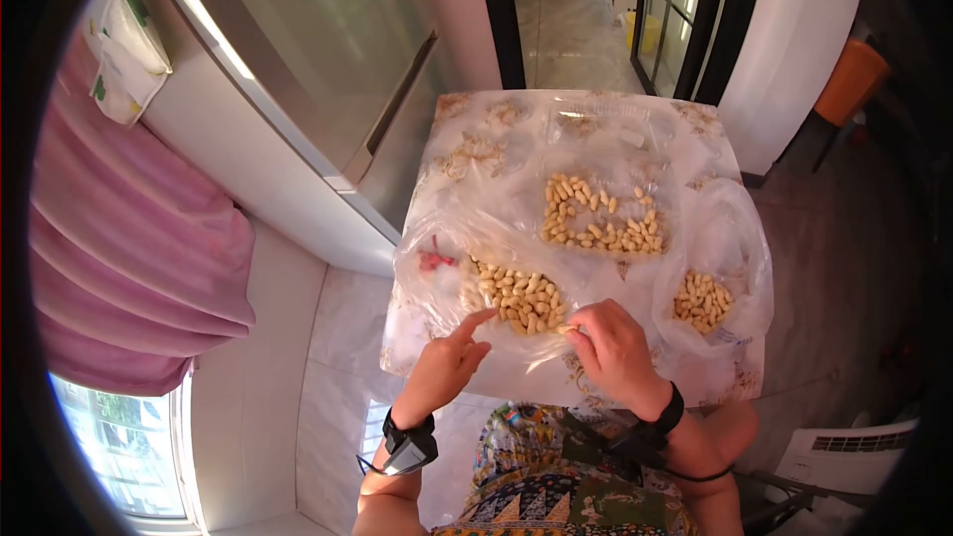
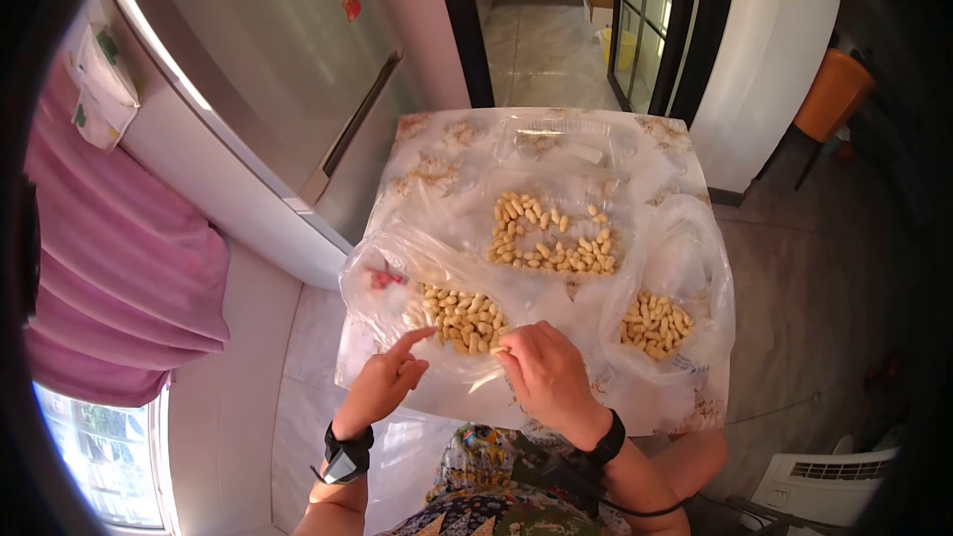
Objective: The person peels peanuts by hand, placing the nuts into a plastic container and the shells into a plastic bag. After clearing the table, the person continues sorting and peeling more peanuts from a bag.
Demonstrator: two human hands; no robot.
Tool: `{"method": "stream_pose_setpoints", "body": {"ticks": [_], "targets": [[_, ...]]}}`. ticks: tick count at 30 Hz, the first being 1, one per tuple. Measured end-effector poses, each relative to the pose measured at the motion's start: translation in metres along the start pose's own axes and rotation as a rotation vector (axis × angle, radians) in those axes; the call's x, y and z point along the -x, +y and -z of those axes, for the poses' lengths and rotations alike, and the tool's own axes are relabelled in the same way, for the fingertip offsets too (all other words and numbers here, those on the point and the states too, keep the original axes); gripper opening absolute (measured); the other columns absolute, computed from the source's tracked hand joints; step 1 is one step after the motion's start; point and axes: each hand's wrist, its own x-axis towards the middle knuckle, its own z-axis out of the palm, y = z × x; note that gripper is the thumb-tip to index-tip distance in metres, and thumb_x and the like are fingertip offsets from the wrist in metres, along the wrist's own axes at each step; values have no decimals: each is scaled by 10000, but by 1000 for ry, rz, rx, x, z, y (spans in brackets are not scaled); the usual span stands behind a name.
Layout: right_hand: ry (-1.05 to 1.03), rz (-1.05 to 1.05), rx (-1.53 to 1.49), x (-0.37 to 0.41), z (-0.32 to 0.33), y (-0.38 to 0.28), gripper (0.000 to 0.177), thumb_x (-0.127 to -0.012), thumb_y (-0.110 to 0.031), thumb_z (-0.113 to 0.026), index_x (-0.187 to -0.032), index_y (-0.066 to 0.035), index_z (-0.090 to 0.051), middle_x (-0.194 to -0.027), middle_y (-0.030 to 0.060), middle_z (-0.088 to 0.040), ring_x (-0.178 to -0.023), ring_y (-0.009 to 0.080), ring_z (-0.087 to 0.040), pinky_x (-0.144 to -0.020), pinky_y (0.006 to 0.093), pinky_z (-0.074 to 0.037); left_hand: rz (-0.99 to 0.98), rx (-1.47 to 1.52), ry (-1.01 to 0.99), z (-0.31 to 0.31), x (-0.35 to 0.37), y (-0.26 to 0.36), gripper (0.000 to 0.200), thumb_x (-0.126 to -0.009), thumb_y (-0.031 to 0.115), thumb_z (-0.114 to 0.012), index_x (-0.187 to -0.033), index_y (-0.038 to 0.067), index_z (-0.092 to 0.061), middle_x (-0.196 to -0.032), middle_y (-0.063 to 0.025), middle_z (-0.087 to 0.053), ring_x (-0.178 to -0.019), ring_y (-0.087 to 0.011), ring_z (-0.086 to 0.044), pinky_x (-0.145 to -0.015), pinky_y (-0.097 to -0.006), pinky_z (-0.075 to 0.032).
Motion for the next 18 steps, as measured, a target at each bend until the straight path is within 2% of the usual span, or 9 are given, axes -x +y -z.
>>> {"method": "stream_pose_setpoints", "body": {"ticks": [1,2,5,9,12,14,15,17,18], "targets": [[24,32,-23,-4,-2,-2,129,-842,-55,-640,-904,-37,-528,-836,100,-583,-797,304,-581,-666,399,-471,-14,-25,-36,-1,-3,-4,329,-925,133,-560,-1253,123,-539,-609,-115,-563,-554,-265,-586,-550,-351,-444],[33,31,-18,-6,-6,-2,129,-842,-55,-640,-904,-37,-528,-836,100,-583,-797,304,-581,-666,399,-471,-22,-30,-39,-4,-5,-10,329,-925,133,-560,-1253,123,-539,-609,-115,-563,-554,-265,-586,-550,-351,-444],[-62,33,-84,-9,-17,1,131,-850,-62,-629,-926,-26,-528,-951,110,-596,-858,310,-578,-732,393,-475,1,15,-23,-13,-4,-24,129,-923,144,-571,-1019,60,-594,-597,-112,-564,-546,-247,-588,-544,-348,-447],[-8,51,-3,-8,-34,23,129,-857,-74,-623,-923,-23,-525,-969,102,-600,-885,315,-574,-783,410,-462,7,41,79,-14,0,-46,121,-919,141,-578,-1001,56,-603,-590,-118,-563,-545,-249,-593,-538,-347,-445],[29,8,47,-9,-35,30,135,-859,-85,-622,-945,-29,-535,-983,109,-599,-907,321,-571,-813,423,-449,24,-5,193,-11,1,-52,119,-932,146,-573,-967,37,-607,-585,-82,-552,-540,-183,-562,-539,-299,-428],[26,2,-20,-13,-29,23,138,-854,-79,-628,-963,-40,-553,-983,110,-602,-898,319,-575,-792,410,-458,90,304,234,-6,3,-40,145,-958,164,-557,-960,28,-608,-639,-4,-537,-601,-92,-506,-570,-240,-404],[31,-4,-19,-15,-28,21,138,-854,-79,-628,-963,-40,-553,-983,110,-602,-898,319,-575,-792,410,-458,88,301,227,-6,5,-35,145,-958,164,-557,-960,28,-608,-639,-4,-537,-601,-92,-506,-570,-240,-404],[5,-20,-72,-17,-27,16,147,-829,-47,-648,-963,-35,-589,-985,116,-619,-888,317,-590,-765,391,-479,115,619,-73,-9,10,-22,183,-983,183,-533,-986,17,-610,-720,47,-510,-679,-44,-450,-605,-204,-384],[6,-23,-71,-18,-27,13,147,-829,-47,-648,-963,-35,-589,-985,116,-619,-888,317,-590,-765,391,-479,123,517,-208,-13,12,-9,197,-996,195,-519,-1029,24,-611,-738,58,-504,-688,-44,-452,-618,-202,-386]]}}
